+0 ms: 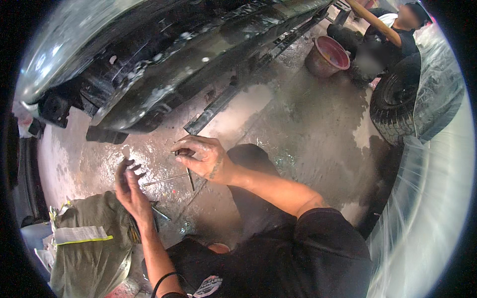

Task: The person kneels under the front bumper of a car and uses a wrench to tighten bolts securing the headlight assembly. They then stand and adjust the headlight lens and surrounding trim by hand, pressing and aligning the components. Another person is visible nearby working on the vehicle.

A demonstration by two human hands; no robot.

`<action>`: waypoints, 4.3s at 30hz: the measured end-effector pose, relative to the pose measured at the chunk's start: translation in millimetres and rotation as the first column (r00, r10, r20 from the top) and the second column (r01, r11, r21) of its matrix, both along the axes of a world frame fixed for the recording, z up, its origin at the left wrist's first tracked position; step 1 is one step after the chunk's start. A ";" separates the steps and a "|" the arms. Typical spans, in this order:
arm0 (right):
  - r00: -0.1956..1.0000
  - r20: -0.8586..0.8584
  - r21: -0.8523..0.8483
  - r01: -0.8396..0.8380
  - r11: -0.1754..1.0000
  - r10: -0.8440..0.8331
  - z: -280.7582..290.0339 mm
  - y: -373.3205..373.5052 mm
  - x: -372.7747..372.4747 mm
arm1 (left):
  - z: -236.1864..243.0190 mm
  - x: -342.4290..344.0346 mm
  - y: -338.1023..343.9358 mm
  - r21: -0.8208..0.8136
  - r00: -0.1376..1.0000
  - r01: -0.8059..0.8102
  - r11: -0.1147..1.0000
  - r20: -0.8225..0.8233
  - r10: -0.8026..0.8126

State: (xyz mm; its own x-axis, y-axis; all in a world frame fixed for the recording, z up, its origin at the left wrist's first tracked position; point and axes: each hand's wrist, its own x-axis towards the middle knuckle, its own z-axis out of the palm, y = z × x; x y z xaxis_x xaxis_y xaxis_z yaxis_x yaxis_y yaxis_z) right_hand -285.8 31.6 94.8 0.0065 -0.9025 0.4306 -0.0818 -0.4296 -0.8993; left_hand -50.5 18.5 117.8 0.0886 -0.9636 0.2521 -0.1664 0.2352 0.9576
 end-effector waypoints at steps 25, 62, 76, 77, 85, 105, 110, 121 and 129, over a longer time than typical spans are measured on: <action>0.900 0.347 0.037 0.267 0.963 -0.263 -65.5 14.7 -69.5 | 64.0 -26.0 -51.2 -0.173 0.949 -0.277 0.945 0.107 0.298; 0.870 0.427 -0.435 0.436 0.788 -0.246 255.5 -210.5 -215.7 | 81.0 -69.8 -37.7 -0.202 0.997 -0.063 0.977 0.027 0.070; 0.887 0.187 -0.453 0.460 0.764 -0.423 198.9 -188.0 -217.7 | 71.1 -55.4 -43.4 -0.205 0.996 -0.028 0.978 0.081 0.046; 0.881 0.210 -0.474 0.471 0.744 -0.424 200.4 -186.5 -217.3 | 72.5 -57.0 -43.0 -0.196 0.996 -0.029 0.980 0.080 0.045; 0.727 0.677 -0.399 0.497 0.771 -0.119 198.3 -150.4 -221.7 | 78.3 -63.3 -42.5 -0.161 0.993 -0.109 0.981 0.015 0.113; 0.729 0.535 -0.194 0.597 0.778 -0.427 117.9 -95.5 -201.7 | 69.6 -66.0 -41.5 -0.202 0.990 -0.140 0.969 -0.048 0.133; 0.761 0.443 -0.234 0.608 0.758 -0.474 113.9 -96.8 -197.6 | 71.1 -66.0 -41.2 -0.172 0.991 -0.131 0.976 -0.010 0.132; 0.781 0.368 -0.332 0.617 0.713 -0.505 111.1 -97.7 -191.7 | 77.2 -76.5 -40.3 -0.212 0.989 -0.092 0.973 -0.130 0.066; 0.854 0.264 -0.454 0.521 0.723 -0.449 112.0 -44.8 -132.3 | 83.2 -79.9 -39.5 -0.217 0.981 -0.096 0.971 -0.186 0.056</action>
